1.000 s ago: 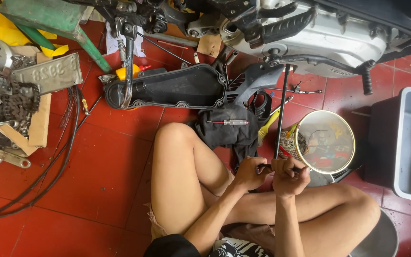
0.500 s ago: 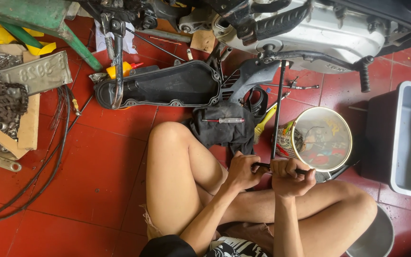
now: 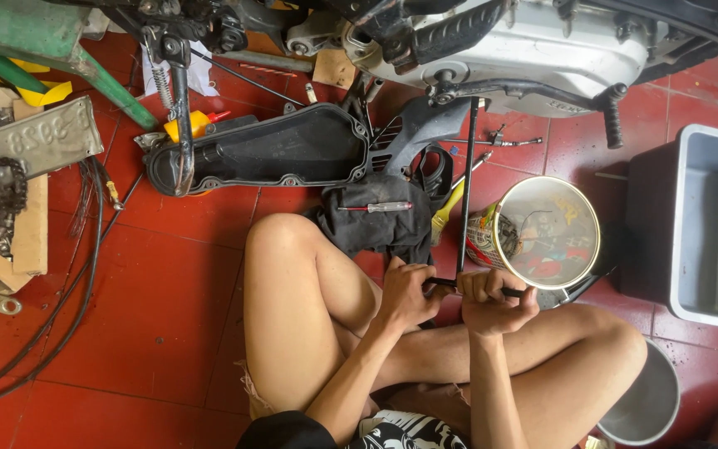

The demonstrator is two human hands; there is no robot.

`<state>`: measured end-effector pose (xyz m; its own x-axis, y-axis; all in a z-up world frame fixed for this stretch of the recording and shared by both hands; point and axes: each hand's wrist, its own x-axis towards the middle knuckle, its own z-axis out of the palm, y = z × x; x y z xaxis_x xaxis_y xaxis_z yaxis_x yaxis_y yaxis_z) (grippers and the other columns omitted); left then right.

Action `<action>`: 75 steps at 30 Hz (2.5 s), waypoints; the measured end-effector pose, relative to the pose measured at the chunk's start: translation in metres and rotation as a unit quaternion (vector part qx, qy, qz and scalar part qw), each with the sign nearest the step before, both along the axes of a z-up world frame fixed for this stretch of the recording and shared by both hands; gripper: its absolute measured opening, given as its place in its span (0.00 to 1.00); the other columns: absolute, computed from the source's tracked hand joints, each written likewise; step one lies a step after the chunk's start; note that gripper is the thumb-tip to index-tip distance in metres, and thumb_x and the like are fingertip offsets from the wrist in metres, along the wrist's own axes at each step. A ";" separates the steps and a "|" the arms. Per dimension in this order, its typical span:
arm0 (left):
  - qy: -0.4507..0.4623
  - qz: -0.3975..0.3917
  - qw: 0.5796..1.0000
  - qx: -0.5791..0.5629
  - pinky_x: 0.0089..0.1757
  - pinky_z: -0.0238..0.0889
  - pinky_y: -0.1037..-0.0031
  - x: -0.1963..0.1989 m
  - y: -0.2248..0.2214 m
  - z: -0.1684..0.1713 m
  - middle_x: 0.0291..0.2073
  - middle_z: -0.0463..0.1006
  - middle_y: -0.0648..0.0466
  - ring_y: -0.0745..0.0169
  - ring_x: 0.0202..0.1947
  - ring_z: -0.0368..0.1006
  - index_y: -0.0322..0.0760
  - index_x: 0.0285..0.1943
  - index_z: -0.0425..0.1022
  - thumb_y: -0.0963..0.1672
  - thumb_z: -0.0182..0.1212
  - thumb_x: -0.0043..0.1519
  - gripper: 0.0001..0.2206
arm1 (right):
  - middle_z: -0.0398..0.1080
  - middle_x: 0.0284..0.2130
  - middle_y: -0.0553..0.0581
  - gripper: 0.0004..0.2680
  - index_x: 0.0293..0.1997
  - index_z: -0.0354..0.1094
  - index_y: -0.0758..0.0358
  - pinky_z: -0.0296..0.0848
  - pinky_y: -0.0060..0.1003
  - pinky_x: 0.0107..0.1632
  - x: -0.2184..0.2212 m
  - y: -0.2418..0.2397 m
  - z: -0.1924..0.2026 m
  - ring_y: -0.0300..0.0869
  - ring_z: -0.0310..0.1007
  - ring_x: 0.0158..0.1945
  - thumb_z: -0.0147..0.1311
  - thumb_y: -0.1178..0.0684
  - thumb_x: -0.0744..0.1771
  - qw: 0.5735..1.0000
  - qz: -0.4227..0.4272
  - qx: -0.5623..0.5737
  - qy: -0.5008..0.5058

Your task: A person sits on the floor and uses manual tools to prepare a motorcycle housing for assembly by manipulating fasteners.

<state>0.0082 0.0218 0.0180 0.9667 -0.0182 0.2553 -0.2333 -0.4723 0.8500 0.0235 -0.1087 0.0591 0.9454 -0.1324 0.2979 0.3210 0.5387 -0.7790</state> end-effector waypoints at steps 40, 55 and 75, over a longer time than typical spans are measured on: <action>0.098 -0.189 0.903 -0.374 0.24 0.53 0.77 -0.042 -0.008 0.014 0.19 0.66 0.57 0.71 0.18 0.59 0.32 0.35 0.70 0.70 0.35 0.61 0.41 | 0.43 0.14 0.48 0.21 0.19 0.43 0.53 0.47 0.35 0.26 -0.078 0.010 0.049 0.38 0.39 0.21 0.45 0.35 0.69 0.993 0.078 -0.080 0.036; 0.287 -0.093 0.741 -0.600 0.15 0.52 0.82 -0.043 0.001 -0.007 0.09 0.57 0.55 0.70 0.05 0.55 0.37 0.40 0.62 0.44 0.47 0.74 0.10 | 0.72 0.31 0.63 0.25 0.40 0.71 0.69 0.69 0.42 0.45 -0.042 0.002 0.076 0.44 0.70 0.39 0.27 0.37 0.72 0.920 0.084 -0.381 -0.045; 0.291 -0.140 0.809 -0.490 0.26 0.59 0.83 -0.046 -0.011 -0.043 0.08 0.57 0.58 0.72 0.09 0.58 0.37 0.42 0.63 0.44 0.47 0.73 0.08 | 0.67 0.54 0.83 0.18 0.67 0.59 0.77 0.70 0.62 0.56 0.050 -0.106 0.010 0.73 0.67 0.59 0.57 0.63 0.70 0.864 -0.128 -0.473 0.115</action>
<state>-0.0378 0.0111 -0.0246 0.9211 -0.3223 -0.2184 0.3611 0.4979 0.7885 0.0739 -0.2142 0.0687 0.9698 -0.1452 0.1958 0.1139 -0.4402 -0.8906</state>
